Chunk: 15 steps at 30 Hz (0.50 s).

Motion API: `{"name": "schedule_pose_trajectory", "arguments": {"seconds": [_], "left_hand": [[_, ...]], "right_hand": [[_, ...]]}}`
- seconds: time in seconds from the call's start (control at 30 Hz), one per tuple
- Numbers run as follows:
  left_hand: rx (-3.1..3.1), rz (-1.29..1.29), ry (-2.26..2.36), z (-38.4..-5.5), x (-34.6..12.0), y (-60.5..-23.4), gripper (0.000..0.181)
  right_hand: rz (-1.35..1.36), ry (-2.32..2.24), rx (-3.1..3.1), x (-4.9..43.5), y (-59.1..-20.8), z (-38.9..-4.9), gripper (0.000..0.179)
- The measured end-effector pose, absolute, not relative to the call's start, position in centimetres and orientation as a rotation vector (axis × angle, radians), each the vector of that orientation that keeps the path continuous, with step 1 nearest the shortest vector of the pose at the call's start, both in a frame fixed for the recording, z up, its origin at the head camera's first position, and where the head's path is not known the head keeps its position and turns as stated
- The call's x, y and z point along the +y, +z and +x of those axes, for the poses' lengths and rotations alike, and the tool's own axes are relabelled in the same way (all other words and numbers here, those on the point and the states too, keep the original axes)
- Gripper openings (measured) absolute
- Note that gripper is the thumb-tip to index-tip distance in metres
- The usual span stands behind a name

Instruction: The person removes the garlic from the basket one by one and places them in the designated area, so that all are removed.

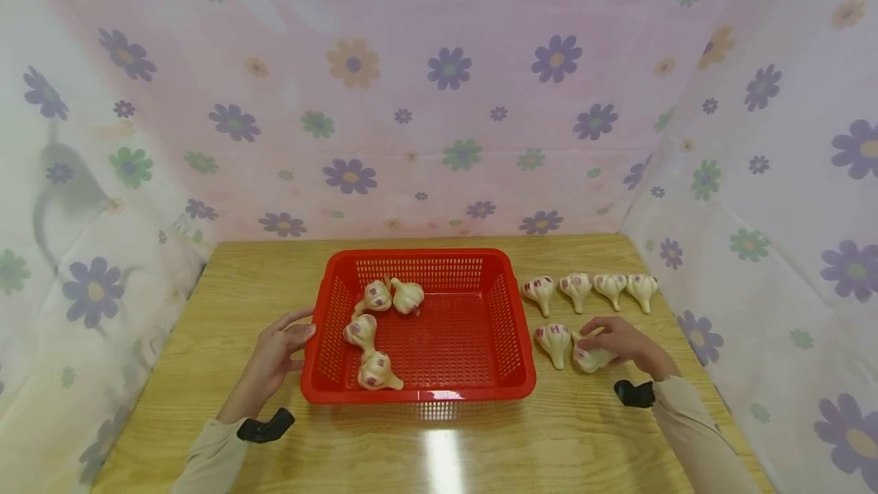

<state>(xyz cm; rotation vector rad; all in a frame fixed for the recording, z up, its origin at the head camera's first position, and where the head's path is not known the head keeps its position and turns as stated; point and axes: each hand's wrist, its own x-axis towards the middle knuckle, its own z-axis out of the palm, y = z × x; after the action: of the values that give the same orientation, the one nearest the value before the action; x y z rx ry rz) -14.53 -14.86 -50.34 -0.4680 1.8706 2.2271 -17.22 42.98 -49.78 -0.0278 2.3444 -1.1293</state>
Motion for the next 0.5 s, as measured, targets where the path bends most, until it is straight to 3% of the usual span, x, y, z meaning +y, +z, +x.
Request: {"name": "schedule_pose_trajectory", "arguments": {"seconds": [0.5], "left_hand": [[1.861, -0.468, 2.231, -14.44, -14.87, -50.30, 0.041]], "right_hand": [[0.059, -1.124, 2.398, 42.71, -49.31, -16.92, 0.038]]}}
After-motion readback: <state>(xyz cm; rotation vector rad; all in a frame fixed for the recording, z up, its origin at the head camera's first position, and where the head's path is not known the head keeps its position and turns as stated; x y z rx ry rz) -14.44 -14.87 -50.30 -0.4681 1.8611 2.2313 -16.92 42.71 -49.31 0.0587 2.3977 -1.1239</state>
